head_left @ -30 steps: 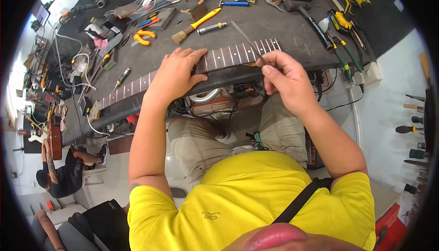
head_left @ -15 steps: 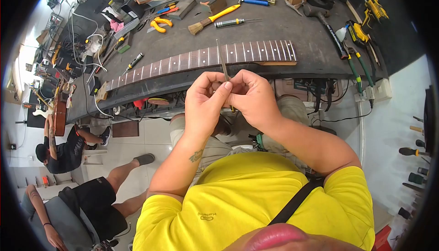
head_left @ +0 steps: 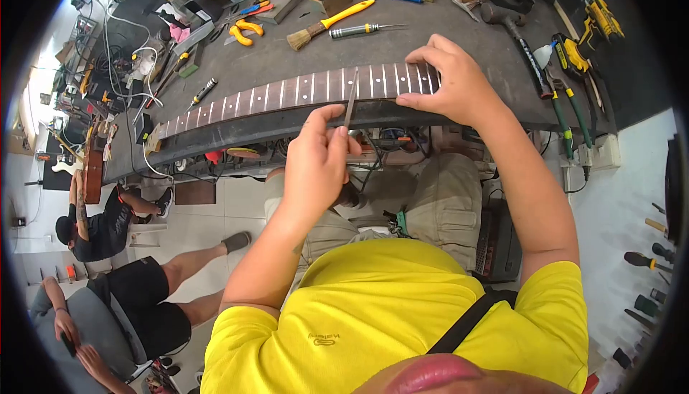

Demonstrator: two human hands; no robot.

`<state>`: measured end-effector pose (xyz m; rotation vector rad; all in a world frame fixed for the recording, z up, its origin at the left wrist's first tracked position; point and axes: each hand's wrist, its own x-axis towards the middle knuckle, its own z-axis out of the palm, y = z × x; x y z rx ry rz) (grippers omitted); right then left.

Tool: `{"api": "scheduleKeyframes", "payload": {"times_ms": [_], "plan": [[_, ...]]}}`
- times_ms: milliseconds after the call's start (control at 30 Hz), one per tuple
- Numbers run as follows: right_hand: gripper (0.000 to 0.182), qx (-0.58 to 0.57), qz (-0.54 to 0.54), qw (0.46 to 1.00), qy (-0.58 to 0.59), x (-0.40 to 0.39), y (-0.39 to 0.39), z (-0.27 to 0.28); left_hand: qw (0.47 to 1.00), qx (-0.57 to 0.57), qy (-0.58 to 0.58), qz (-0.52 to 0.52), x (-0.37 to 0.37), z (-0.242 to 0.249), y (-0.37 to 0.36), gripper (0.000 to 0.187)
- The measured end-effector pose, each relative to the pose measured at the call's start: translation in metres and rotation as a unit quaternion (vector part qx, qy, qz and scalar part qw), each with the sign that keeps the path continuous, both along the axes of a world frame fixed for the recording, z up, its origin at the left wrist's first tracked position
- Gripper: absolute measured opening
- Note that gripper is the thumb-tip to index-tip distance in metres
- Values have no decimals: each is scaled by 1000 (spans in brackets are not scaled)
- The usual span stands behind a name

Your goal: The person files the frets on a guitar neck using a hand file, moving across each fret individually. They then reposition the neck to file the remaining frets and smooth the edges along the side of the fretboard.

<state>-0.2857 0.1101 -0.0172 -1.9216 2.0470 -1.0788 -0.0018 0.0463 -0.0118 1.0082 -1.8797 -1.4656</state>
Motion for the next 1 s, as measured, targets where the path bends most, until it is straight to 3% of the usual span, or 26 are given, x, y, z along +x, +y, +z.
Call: {"api": "scheduleKeyframes", "payload": {"times_ms": [67,133,200,300,500,733,867,1000], "plan": [[63,-36,0,999,24,5,-6,-3,982,-171,-81,3,-6,-1,5,26],[62,-55,3,998,7,7,-6,-8,979,-182,-90,13,-10,3,7,26],[62,-71,4,997,-11,5,-10,-11,933,-340,-116,18,-11,3,9,25],[63,-69,18,997,-14,2,-8,-10,907,-384,-174,4,-29,9,6,27],[67,-76,8,997,-11,2,-8,-14,897,-399,-188,19,-25,8,30,15],[66,-68,6,998,-10,3,-8,-13,902,-393,-181,7,-47,15,-4,19],[66,-101,7,995,0,2,-9,-19,901,-396,-179,3,-14,12,41,22],[66,-69,11,997,-14,2,-8,-12,913,-368,-176,-25,-38,32,1,16]]}}
